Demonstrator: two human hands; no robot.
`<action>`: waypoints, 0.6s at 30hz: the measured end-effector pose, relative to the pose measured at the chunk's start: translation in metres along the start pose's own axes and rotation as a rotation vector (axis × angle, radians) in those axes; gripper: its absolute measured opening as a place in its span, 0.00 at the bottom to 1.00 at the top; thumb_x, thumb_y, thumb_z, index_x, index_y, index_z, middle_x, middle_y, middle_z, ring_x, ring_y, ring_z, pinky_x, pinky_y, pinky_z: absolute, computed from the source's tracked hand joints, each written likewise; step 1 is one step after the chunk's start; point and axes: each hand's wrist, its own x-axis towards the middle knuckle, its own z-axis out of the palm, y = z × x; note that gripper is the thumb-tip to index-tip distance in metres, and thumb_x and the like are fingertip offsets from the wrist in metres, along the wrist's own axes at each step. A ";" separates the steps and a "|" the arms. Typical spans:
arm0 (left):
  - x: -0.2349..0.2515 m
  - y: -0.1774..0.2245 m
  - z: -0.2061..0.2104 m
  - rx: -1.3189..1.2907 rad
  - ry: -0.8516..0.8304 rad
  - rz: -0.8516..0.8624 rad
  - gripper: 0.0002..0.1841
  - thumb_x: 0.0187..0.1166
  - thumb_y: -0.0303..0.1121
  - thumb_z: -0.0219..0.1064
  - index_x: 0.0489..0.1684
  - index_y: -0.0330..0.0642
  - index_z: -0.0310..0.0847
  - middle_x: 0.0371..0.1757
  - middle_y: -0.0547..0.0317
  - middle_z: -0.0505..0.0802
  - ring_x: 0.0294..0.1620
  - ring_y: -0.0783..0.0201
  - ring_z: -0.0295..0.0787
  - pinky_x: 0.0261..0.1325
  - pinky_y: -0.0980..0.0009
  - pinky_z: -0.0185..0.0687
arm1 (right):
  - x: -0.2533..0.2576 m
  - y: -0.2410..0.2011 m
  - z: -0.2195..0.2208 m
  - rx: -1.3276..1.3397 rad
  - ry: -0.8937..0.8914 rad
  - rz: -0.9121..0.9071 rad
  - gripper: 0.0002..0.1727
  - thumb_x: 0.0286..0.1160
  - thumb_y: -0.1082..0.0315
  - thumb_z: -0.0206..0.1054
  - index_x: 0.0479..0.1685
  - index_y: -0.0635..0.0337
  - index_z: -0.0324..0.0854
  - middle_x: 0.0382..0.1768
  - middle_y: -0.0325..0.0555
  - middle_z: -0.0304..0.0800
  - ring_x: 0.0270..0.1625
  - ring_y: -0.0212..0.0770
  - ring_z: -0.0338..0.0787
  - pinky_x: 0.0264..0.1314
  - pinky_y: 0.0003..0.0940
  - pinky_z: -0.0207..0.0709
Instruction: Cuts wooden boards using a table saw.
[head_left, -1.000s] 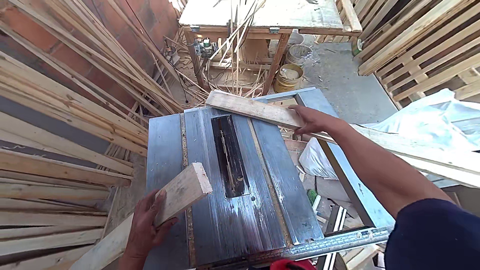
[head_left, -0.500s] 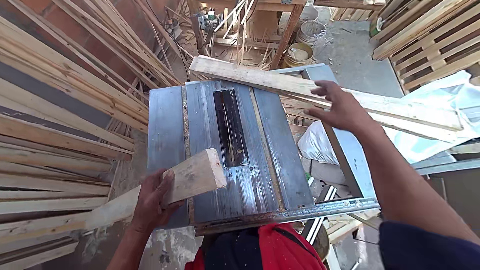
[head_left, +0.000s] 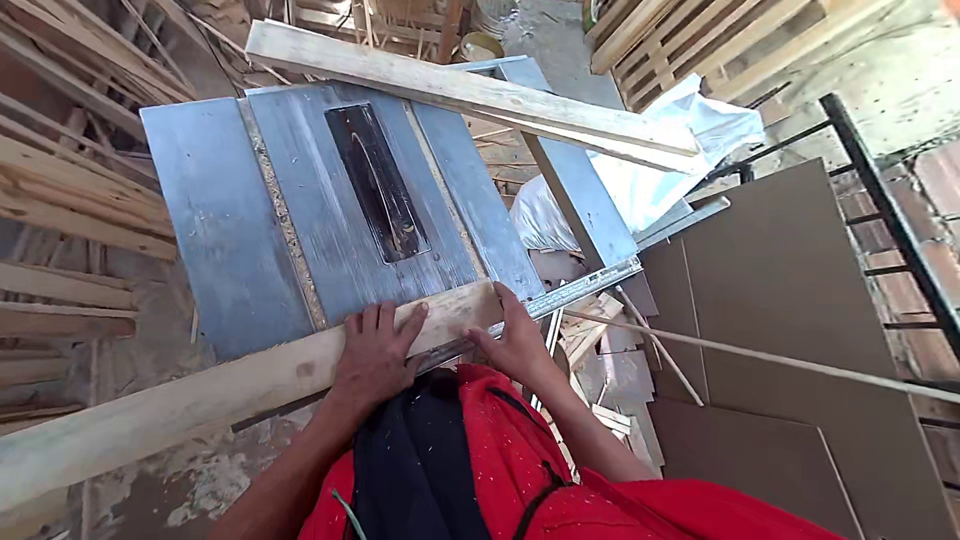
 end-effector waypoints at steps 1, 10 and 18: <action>0.007 0.007 0.000 -0.017 -0.030 -0.008 0.40 0.70 0.67 0.68 0.86 0.67 0.70 0.69 0.34 0.83 0.67 0.32 0.81 0.63 0.32 0.73 | -0.001 0.003 0.006 -0.013 0.084 -0.007 0.52 0.66 0.46 0.80 0.89 0.60 0.60 0.76 0.60 0.78 0.75 0.58 0.82 0.75 0.62 0.77; -0.106 -0.095 -0.084 0.029 -0.137 -0.215 0.64 0.50 0.70 0.82 0.93 0.52 0.57 0.84 0.41 0.74 0.80 0.32 0.72 0.78 0.29 0.65 | 0.003 0.015 0.014 0.047 0.185 0.096 0.45 0.69 0.56 0.80 0.84 0.63 0.62 0.64 0.52 0.91 0.64 0.51 0.92 0.69 0.59 0.83; -0.168 -0.187 -0.069 -0.011 0.011 -0.026 0.48 0.56 0.62 0.78 0.80 0.45 0.76 0.74 0.44 0.83 0.72 0.38 0.79 0.72 0.36 0.74 | 0.002 0.012 0.010 -0.019 0.183 0.099 0.43 0.72 0.54 0.78 0.84 0.61 0.63 0.64 0.55 0.91 0.63 0.59 0.91 0.66 0.66 0.81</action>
